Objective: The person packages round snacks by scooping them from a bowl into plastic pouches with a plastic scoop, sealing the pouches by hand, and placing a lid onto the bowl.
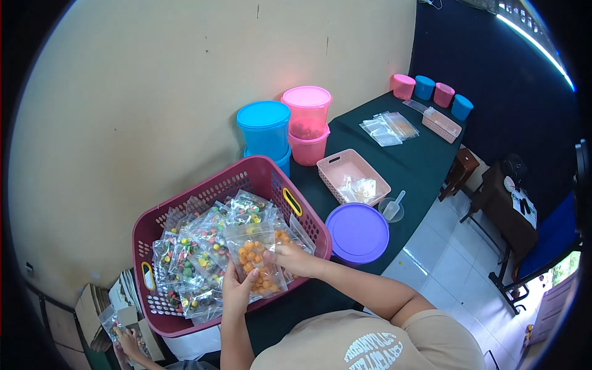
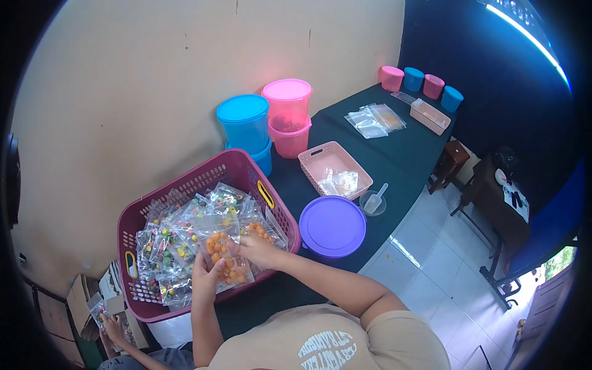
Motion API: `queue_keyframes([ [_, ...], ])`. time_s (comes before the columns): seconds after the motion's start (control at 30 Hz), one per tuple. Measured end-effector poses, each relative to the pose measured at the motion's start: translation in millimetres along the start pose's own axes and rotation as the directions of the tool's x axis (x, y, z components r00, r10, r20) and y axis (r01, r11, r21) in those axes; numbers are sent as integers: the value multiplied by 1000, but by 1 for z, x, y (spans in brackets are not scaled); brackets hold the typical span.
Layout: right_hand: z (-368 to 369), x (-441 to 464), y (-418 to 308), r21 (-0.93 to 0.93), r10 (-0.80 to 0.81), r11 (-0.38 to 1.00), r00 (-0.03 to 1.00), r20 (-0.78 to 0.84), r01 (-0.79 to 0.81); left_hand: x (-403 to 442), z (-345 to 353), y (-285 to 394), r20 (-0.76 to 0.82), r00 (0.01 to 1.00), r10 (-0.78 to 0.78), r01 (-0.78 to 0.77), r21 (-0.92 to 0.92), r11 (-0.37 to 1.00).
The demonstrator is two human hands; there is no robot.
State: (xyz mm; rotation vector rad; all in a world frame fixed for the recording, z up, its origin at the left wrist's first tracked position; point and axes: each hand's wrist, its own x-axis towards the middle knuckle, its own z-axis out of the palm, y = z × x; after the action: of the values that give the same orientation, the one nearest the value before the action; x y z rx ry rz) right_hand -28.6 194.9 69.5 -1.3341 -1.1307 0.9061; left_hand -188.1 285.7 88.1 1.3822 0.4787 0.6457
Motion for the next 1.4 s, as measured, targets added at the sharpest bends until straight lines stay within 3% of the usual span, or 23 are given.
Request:
queue_keyframes([
  [0.03,0,1,2,102,17,995,998,-57,-11,-1,-2,-1,25,999,-35,34,41,999],
  [0.13,-3,0,2,101,84,992,996,-41,-80,1,-7,-7,53,996,-74,69,90,994],
  [0.2,-4,-1,1,51,47,998,997,-68,-44,2,-6,-9,56,995,-78,72,96,993],
  [0.27,-7,-1,1,8,14,1000,997,-77,-13,3,-3,-7,15,991,-132,132,-57,990],
  [0.33,-12,1,4,-6,197,980,980,23,-197,6,-9,-19,-12,994,-113,113,18,993],
  [0.37,-8,1,5,-1,200,980,978,58,-200,5,-12,-22,-15,996,-89,90,97,991],
  [0.43,1,1,1,79,57,996,984,-167,-44,3,-6,-12,-68,994,-87,96,138,986],
  [0.5,-3,-1,-11,120,145,983,987,-70,-136,5,-10,-17,-34,995,-89,93,136,986],
  [0.53,-3,1,-7,50,137,990,988,-76,-133,4,-13,-16,33,995,-91,84,160,984],
  [0.67,-7,-3,-9,110,189,977,981,-45,-184,3,-1,-1,9,990,-138,137,30,990],
  [0.8,-6,-2,-9,218,213,957,973,-84,-191,4,-14,-18,8,993,-116,115,64,991],
  [0.87,-7,-1,-8,46,182,982,983,30,-183,4,-13,-16,-30,997,-78,80,69,994],
  [0.9,-7,-1,-6,45,182,982,983,34,-183,4,-12,-13,-34,996,-77,80,69,994],
  [0.97,-8,0,1,-271,109,959,991,77,-84,4,-9,-7,-90,986,-142,148,56,987],
  [1.0,-11,2,5,-328,116,941,989,93,-79,5,-8,-10,-95,985,-143,148,56,987],
  [1.03,-11,2,2,-328,116,942,988,98,-78,7,-6,-13,-95,992,-78,82,35,996],
  [1.07,-10,0,-3,-208,166,967,984,69,-148,8,-5,-15,-98,995,-13,14,16,1000],
  [1.1,-10,-1,-6,-83,220,973,974,47,-215,6,-7,-15,-105,994,-13,14,15,1000],
  [1.13,-11,1,-6,-15,270,963,961,58,-270,5,-7,-10,-41,991,-126,128,57,990],
  [1.17,-10,0,-8,-16,270,963,961,66,-269,4,-7,-7,19,971,-239,236,106,966],
  [1.3,-7,-1,0,76,175,981,984,16,-176,6,-9,-21,-16,994,-105,106,99,989],
  [1.4,-7,0,6,0,157,988,988,-5,-157,4,-8,-8,2,988,-156,155,78,985],
])
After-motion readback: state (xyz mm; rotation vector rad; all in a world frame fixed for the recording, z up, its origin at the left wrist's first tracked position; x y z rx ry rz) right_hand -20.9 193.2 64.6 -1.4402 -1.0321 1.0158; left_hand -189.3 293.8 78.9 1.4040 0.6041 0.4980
